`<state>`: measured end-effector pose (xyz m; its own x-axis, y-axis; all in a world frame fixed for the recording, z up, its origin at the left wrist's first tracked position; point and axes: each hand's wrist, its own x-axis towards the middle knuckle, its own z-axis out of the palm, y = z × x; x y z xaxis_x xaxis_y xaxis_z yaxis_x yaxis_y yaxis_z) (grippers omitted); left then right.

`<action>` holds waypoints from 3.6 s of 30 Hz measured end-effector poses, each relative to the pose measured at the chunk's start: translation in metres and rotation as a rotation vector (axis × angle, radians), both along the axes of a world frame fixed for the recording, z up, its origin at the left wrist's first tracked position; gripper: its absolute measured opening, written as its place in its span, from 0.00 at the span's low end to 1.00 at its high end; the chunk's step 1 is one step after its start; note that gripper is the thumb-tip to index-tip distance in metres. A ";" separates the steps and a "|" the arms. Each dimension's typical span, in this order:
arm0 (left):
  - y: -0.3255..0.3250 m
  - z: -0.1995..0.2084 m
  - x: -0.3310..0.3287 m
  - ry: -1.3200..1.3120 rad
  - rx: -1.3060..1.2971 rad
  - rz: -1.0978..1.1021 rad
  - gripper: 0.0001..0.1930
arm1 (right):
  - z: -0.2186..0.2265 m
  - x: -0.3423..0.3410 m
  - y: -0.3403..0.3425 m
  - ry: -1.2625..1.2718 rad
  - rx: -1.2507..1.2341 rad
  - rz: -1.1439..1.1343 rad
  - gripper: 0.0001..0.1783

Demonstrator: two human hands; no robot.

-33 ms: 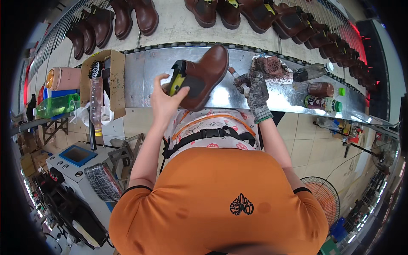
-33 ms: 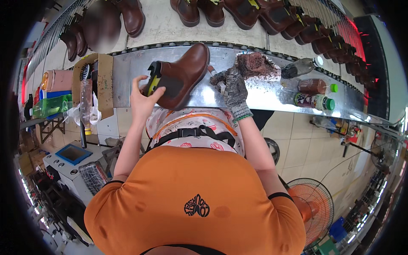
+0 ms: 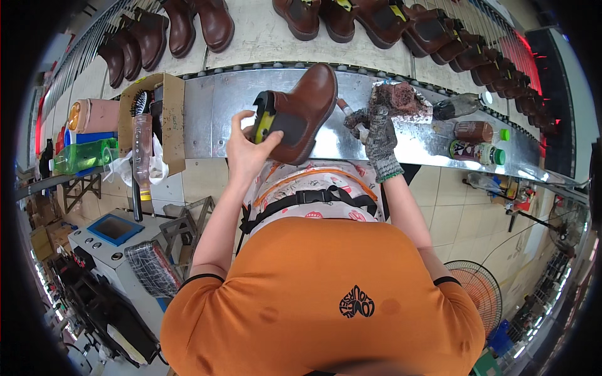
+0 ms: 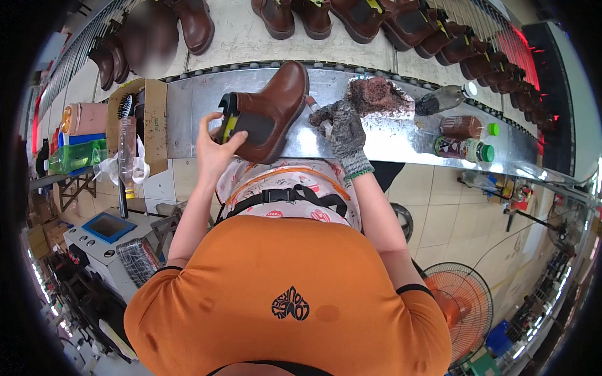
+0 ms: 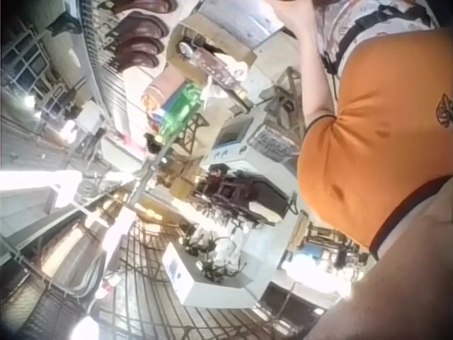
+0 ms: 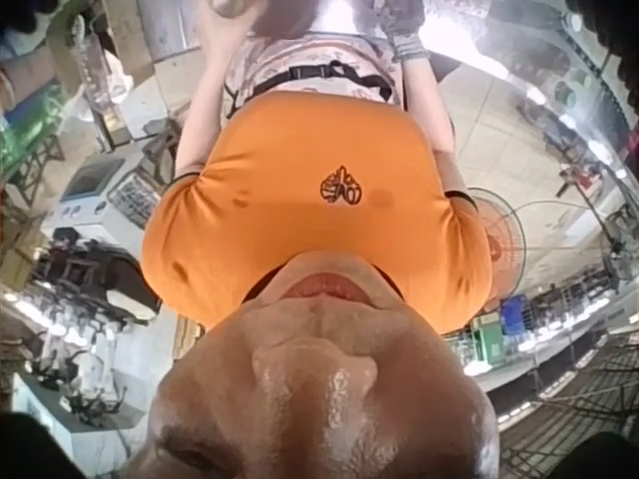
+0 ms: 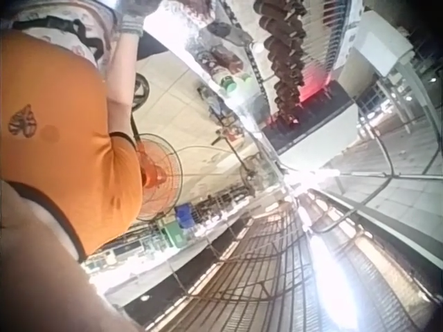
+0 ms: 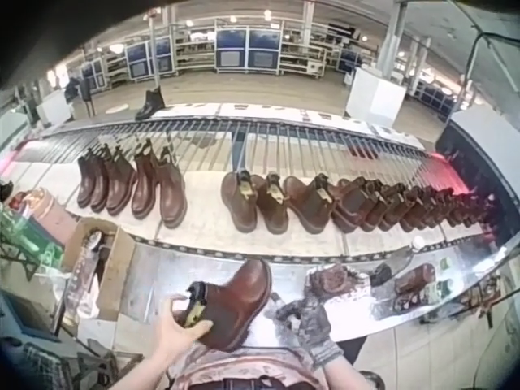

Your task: Applying adhesive or finish to shoe soles on a manufacturing line.

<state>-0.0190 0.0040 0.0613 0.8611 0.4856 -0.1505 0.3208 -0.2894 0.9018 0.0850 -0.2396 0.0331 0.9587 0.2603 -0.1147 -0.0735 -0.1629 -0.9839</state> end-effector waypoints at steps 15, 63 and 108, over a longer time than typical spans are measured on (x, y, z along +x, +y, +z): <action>-0.043 0.002 0.006 0.217 -0.740 -0.106 0.27 | 0.030 -0.037 -0.038 -0.422 -0.581 0.313 0.07; 0.031 0.046 0.052 -0.087 -1.281 0.140 0.22 | -0.045 -0.069 -0.077 -0.082 -0.240 -0.213 0.38; 0.007 0.051 0.022 -0.172 -1.432 0.273 0.22 | 0.080 -0.019 0.012 -0.685 -0.306 0.416 0.12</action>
